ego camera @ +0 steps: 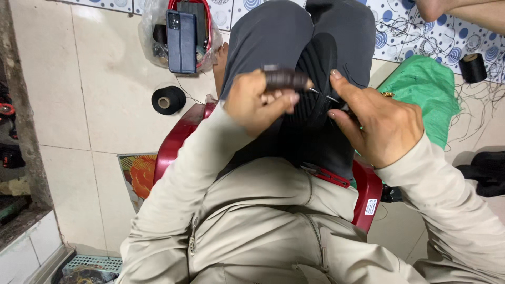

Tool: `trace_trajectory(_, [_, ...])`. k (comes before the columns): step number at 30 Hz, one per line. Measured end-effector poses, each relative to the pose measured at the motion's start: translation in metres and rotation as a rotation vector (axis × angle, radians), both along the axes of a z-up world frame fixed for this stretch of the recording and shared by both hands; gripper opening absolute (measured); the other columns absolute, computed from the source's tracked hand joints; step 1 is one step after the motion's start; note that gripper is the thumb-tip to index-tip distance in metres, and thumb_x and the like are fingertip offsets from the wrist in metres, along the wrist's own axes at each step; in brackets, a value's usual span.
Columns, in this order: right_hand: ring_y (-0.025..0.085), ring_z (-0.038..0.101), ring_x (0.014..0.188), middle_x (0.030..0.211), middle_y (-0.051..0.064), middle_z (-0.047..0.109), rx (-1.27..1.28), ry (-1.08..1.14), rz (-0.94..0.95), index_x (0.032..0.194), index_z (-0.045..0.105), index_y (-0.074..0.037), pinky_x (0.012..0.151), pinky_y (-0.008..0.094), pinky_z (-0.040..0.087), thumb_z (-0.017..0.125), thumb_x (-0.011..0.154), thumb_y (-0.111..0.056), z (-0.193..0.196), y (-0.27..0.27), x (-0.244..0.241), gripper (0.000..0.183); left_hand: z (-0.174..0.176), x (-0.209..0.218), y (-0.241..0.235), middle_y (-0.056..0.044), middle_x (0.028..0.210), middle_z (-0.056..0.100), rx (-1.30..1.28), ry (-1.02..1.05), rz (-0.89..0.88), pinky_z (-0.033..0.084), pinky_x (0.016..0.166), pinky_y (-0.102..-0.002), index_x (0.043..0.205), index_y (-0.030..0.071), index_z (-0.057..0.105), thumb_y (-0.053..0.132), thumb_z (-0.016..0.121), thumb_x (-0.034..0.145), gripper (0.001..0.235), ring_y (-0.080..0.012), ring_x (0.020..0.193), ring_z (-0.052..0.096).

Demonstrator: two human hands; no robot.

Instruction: The person sits on a red chair and sews a black shoe using a needle and thread. They pull the thread through the shoe sole, cut the thread with scissors, and then place the tools into a red container.

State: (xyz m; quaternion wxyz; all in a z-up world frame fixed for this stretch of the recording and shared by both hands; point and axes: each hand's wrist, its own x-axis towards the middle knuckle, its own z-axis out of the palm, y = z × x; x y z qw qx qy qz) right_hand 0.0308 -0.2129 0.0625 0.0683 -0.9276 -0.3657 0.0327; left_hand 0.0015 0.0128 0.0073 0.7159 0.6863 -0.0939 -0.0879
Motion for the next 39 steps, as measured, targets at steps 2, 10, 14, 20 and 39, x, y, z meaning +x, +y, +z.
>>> trace_trajectory(2, [0.019, 0.055, 0.055, 0.084, 0.001, 0.063, 0.003, -0.02, 0.006, 0.133, 0.06, -0.015, 0.046, 0.03, 0.043, 0.07, 0.093, -0.029, -0.003, -0.004, 0.0, 0.043, -0.004, 0.001, -0.005, 0.0, 0.071, 0.059, -0.03, 0.187, 0.099, 0.045, 0.053, -0.014, 0.108, 0.013, 0.062, 0.004, 0.061, 0.084, 0.025, -0.0041, 0.057, 0.057])
trace_trajectory(10, [0.013, 0.049, 0.035, 0.055, -0.01, 0.05, -0.534, -0.003, 0.015, 0.147, 0.037, -0.047, 0.032, 0.028, 0.038, 0.054, 0.087, -0.04, 0.033, -0.007, 0.014, 0.063, -0.001, 0.002, -0.029, 0.004, 0.097, 0.056, 0.46, 0.196, 0.076, 0.052, 0.067, -0.024, 0.132, 0.031, 0.038, 0.043, 0.086, 0.058, 0.089, -0.0087, 0.058, 0.057])
trace_trajectory(14, [0.009, 0.046, 0.037, 0.094, -0.01, 0.062, -0.494, 0.013, 0.04, 0.149, 0.042, -0.036, 0.032, 0.023, 0.035, 0.055, 0.09, -0.029, 0.06, -0.043, 0.01, 0.061, -0.024, -0.01, -0.047, -0.001, 0.107, 0.058, 0.64, 0.137, 0.237, 0.052, 0.059, -0.04, 0.121, 0.016, 0.051, 0.053, 0.081, 0.054, 0.082, -0.0201, 0.061, 0.064])
trace_trajectory(20, [0.024, 0.061, 0.069, 0.107, 0.015, 0.067, -0.05, 0.206, -0.057, 0.092, 0.063, -0.002, 0.07, 0.039, 0.048, 0.056, 0.081, 0.005, 0.068, -0.052, -0.012, 0.015, -0.031, -0.021, -0.04, 0.001, 0.072, 0.056, 0.646, -0.324, 0.277, 0.053, 0.086, -0.039, 0.128, 0.015, 0.048, 0.041, 0.076, 0.079, 0.063, -0.0277, 0.088, 0.062])
trace_trajectory(39, [0.008, 0.052, 0.053, 0.062, -0.001, 0.06, 0.148, 0.911, -0.338, 0.089, 0.061, -0.016, 0.055, 0.022, 0.043, 0.071, 0.077, -0.013, 0.014, 0.012, 0.043, 0.016, -0.002, -0.042, -0.033, 0.0, 0.092, 0.06, 1.067, -0.186, 0.271, 0.042, 0.049, -0.035, 0.133, 0.026, 0.045, 0.065, 0.057, 0.077, 0.069, -0.0206, 0.081, 0.058])
